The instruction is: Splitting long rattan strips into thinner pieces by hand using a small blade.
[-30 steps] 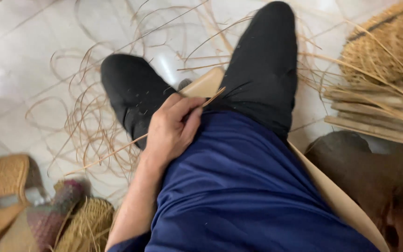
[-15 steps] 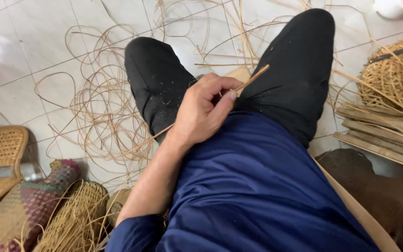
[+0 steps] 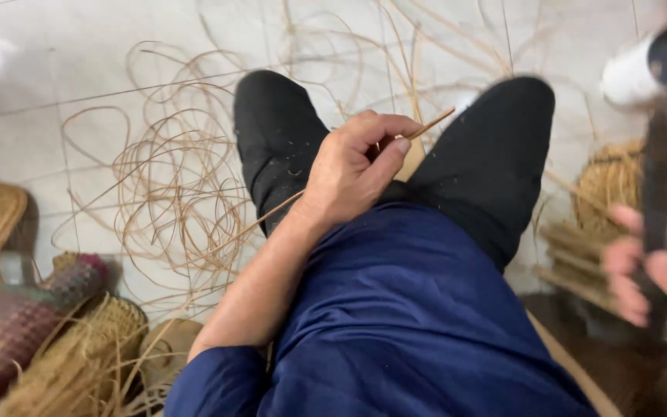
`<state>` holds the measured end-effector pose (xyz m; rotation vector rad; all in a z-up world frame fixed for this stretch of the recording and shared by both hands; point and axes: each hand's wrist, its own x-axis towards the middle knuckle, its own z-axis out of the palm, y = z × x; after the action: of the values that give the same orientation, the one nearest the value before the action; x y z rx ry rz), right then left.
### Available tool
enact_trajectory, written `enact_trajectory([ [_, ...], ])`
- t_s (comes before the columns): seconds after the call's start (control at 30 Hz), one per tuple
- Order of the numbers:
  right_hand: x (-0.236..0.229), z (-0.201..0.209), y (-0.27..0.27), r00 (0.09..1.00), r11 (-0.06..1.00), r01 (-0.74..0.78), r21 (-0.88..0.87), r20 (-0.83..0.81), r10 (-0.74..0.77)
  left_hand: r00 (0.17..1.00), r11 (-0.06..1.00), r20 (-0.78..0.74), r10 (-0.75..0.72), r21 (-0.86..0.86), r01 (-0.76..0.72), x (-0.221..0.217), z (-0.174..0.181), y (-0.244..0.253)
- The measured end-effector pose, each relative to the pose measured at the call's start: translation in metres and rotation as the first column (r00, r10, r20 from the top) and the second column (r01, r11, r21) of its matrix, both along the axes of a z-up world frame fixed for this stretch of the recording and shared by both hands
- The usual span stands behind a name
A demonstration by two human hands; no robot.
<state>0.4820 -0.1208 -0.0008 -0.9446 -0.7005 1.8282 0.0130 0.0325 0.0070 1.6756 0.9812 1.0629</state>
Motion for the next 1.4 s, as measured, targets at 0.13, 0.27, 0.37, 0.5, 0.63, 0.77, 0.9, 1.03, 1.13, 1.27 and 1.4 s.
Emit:
enact_trajectory([
  [0.13,-0.150,0.004,0.077,0.991,0.986,-0.132,0.097,-0.013,0.134,0.993,0.993,0.009,0.121,0.016,-0.121,-0.006,0.015,0.002],
  [0.27,-0.217,-0.023,0.120,0.870,0.821,-0.378,0.427,0.467,0.157,0.981,0.982,0.052,0.188,0.020,-0.189,-0.004,0.006,-0.012],
  [0.37,-0.248,-0.035,0.139,0.892,0.746,-0.398,0.534,0.417,0.176,0.973,0.977,0.081,0.215,-0.022,-0.214,-0.004,-0.002,-0.018],
  [0.5,-0.263,-0.037,0.137,0.895,0.754,-0.397,0.523,0.404,0.190,0.968,0.976,0.141,0.208,-0.101,-0.195,-0.007,-0.010,-0.019],
  [0.63,-0.255,-0.039,0.127,0.874,0.762,-0.403,0.507,0.461,0.156,0.974,0.982,0.133,0.182,-0.078,-0.173,-0.004,-0.007,-0.019],
  [0.77,-0.246,-0.033,0.131,0.903,0.782,-0.333,0.526,0.416,0.104,0.973,0.984,0.145,0.177,-0.044,-0.172,-0.003,-0.013,-0.021],
  [0.9,-0.252,-0.037,0.129,0.913,0.788,-0.336,0.516,0.385,0.136,0.976,0.983,0.120,0.182,-0.002,-0.183,-0.008,-0.004,-0.022],
  [1.03,-0.265,-0.035,0.125,0.903,0.768,-0.366,0.525,0.401,0.155,0.983,0.986,0.087,0.164,0.012,-0.165,-0.011,-0.005,-0.020],
  [1.13,-0.264,-0.037,0.124,0.892,0.758,-0.366,0.540,0.437,0.119,0.987,0.989,0.062,0.147,0.021,-0.149,-0.013,-0.004,-0.021],
  [1.27,-0.263,-0.038,0.124,0.882,0.755,-0.379,0.535,0.455,0.121,0.991,0.990,0.036,0.128,0.048,-0.130,-0.016,-0.004,-0.020],
  [1.4,-0.267,-0.039,0.128,0.907,0.767,-0.338,0.546,0.405,0.112,0.999,0.994,0.010,0.042,0.100,-0.043,-0.008,-0.004,-0.025],
])
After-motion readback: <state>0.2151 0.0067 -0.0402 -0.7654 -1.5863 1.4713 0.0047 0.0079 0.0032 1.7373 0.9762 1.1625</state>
